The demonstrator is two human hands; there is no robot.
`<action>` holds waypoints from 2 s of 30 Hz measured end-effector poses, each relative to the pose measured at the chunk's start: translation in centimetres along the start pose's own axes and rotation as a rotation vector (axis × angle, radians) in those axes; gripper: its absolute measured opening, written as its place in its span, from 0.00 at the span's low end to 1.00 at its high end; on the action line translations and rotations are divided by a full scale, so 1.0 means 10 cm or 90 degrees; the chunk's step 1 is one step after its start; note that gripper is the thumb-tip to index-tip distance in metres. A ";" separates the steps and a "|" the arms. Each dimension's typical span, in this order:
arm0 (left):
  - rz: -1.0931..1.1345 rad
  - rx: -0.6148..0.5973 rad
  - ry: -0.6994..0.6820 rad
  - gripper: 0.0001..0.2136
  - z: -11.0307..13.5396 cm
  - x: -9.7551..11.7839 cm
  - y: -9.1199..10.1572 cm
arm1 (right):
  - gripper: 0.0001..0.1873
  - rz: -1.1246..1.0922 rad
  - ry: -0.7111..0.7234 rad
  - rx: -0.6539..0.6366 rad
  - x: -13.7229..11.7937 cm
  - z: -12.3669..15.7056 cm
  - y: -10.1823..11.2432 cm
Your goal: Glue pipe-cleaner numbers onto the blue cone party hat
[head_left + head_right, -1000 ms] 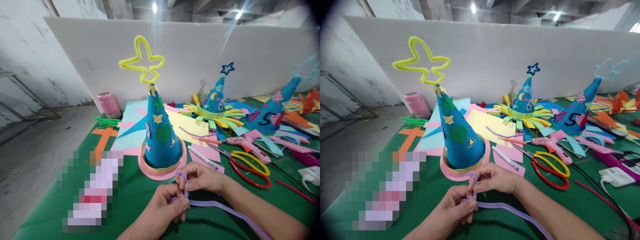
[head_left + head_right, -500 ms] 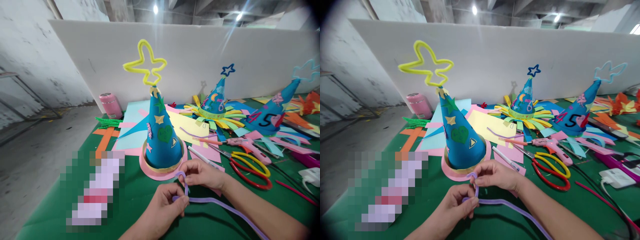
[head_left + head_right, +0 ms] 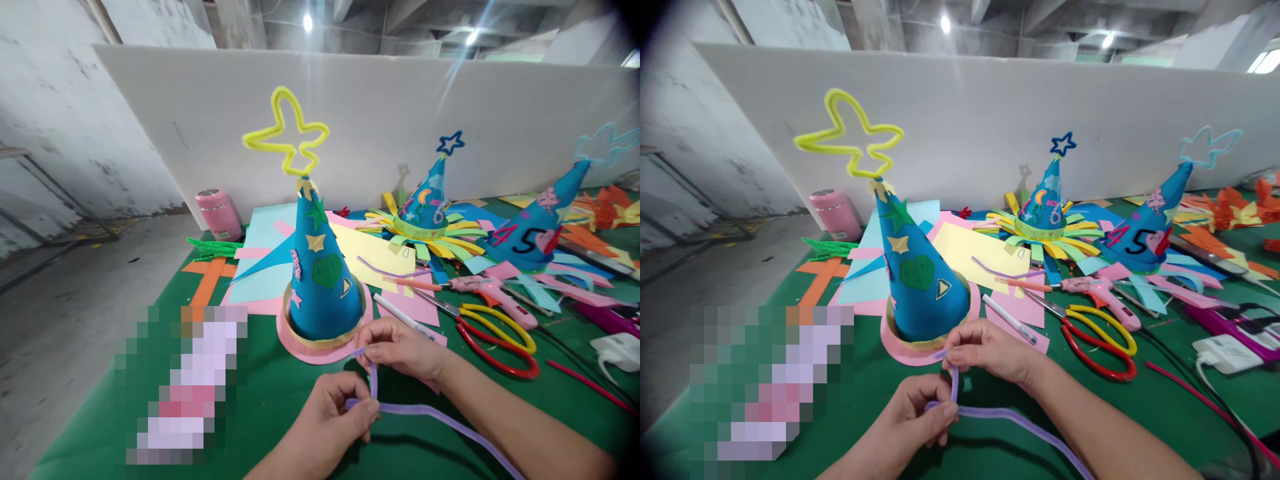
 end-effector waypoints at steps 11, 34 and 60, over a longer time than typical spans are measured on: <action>0.077 -0.048 0.001 0.18 -0.07 -0.10 -0.02 | 0.11 0.001 0.017 -0.024 0.01 -0.01 -0.03; 0.159 -0.011 -0.040 0.14 -0.02 -0.09 0.02 | 0.04 0.017 0.056 -0.016 0.03 0.00 -0.04; -0.080 0.113 -0.052 0.11 -0.02 0.05 0.06 | 0.11 0.082 0.051 0.111 0.02 -0.02 0.04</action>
Point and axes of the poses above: each hand's wrist, its own z-axis away from the middle knuckle, its own y-axis out of the back of the hand, x = y × z, the point moved 3 cm from there along -z, towards the middle knuckle, and after that the axes turned 7 degrees about -x, right-handed, at the moved point
